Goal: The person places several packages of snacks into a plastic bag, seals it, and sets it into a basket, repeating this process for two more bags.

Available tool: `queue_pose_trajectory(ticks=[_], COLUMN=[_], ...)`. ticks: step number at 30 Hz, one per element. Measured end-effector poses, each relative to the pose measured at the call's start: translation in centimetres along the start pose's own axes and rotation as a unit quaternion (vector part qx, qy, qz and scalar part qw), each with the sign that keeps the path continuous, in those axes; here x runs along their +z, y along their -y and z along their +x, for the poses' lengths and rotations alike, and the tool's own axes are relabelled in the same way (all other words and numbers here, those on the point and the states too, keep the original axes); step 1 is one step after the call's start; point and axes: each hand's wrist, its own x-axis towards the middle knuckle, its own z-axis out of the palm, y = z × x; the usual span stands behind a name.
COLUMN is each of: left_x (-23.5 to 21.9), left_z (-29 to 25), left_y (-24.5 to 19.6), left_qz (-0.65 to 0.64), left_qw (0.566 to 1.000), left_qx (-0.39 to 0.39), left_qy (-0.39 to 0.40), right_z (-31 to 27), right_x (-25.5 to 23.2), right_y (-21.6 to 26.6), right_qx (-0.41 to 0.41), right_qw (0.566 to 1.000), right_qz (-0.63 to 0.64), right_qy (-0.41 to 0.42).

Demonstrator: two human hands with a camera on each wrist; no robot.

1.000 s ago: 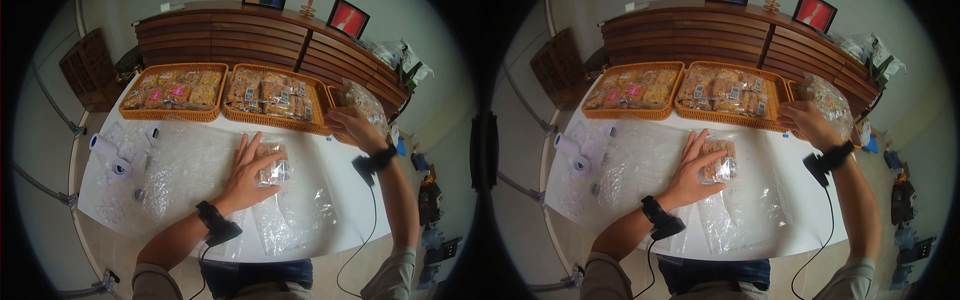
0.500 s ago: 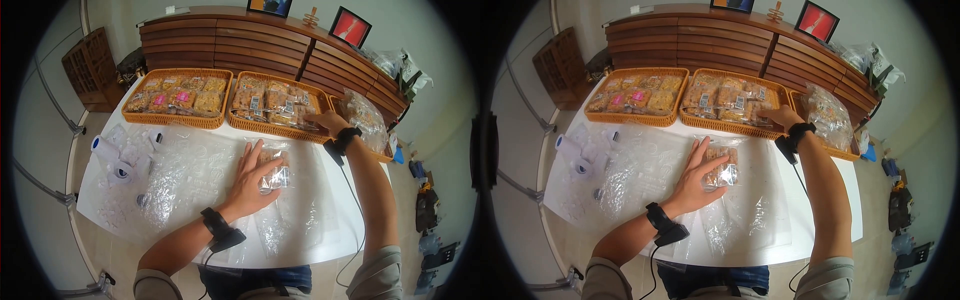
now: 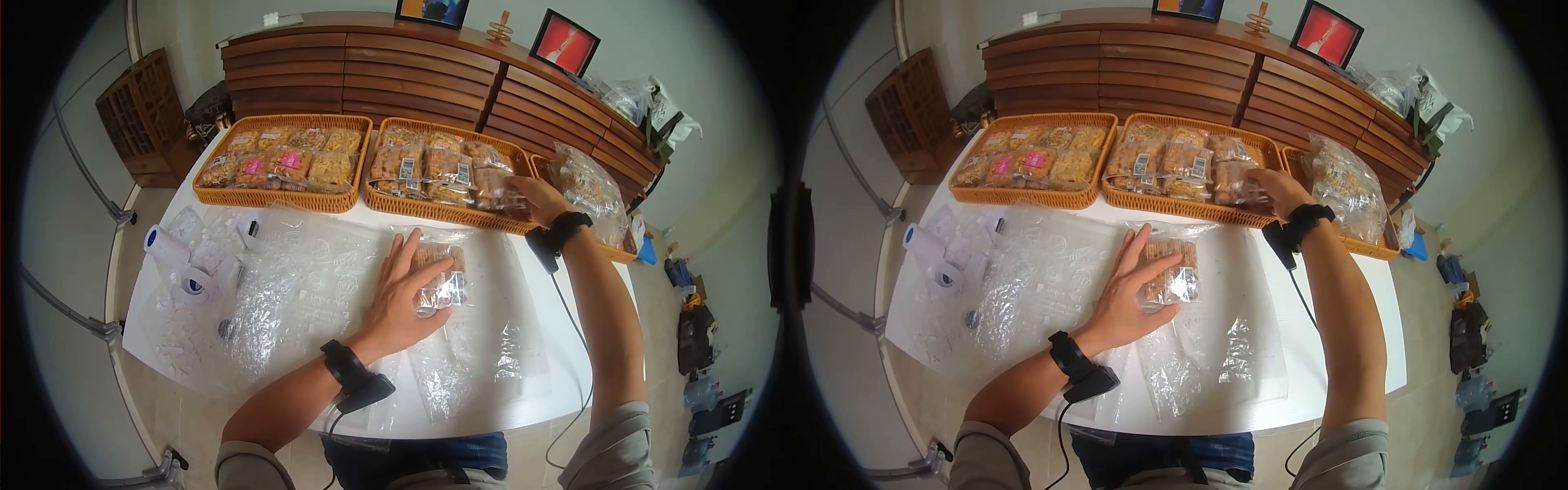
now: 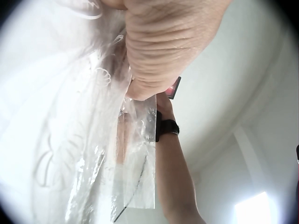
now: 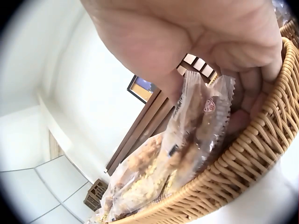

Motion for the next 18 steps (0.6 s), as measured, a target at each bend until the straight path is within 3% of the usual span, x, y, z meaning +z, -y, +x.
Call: queue_pose_trajectory(ticks=[3, 9, 12, 18], left_x=[0.0, -0.1, 0.0, 0.0], left_z=[0.0, 0.0, 0.1, 0.0], left_y=[0.0, 0.0, 0.0, 0.1], left_qz=[0.001, 0.006, 0.005, 0.007], left_qw=[1.000, 1.000, 1.000, 1.000], left_qx=[0.000, 0.002, 0.005, 0.004], left_qy=[0.001, 0.001, -0.001, 0.005], right_z=[0.4, -1.2, -1.6, -5.9], right_x=[-1.4, -2.9, -4.4, -4.4], right_y=[0.4, 1.3, 0.5, -0.4], right_qx=[0.036, 0.040, -0.004, -0.081], right_qw=[0.998, 0.991, 0.979, 0.969], right_qz=[-0.055, 0.064, 0.111, 0.165], right_qy=[0.016, 0.107, 0.173, 0.168])
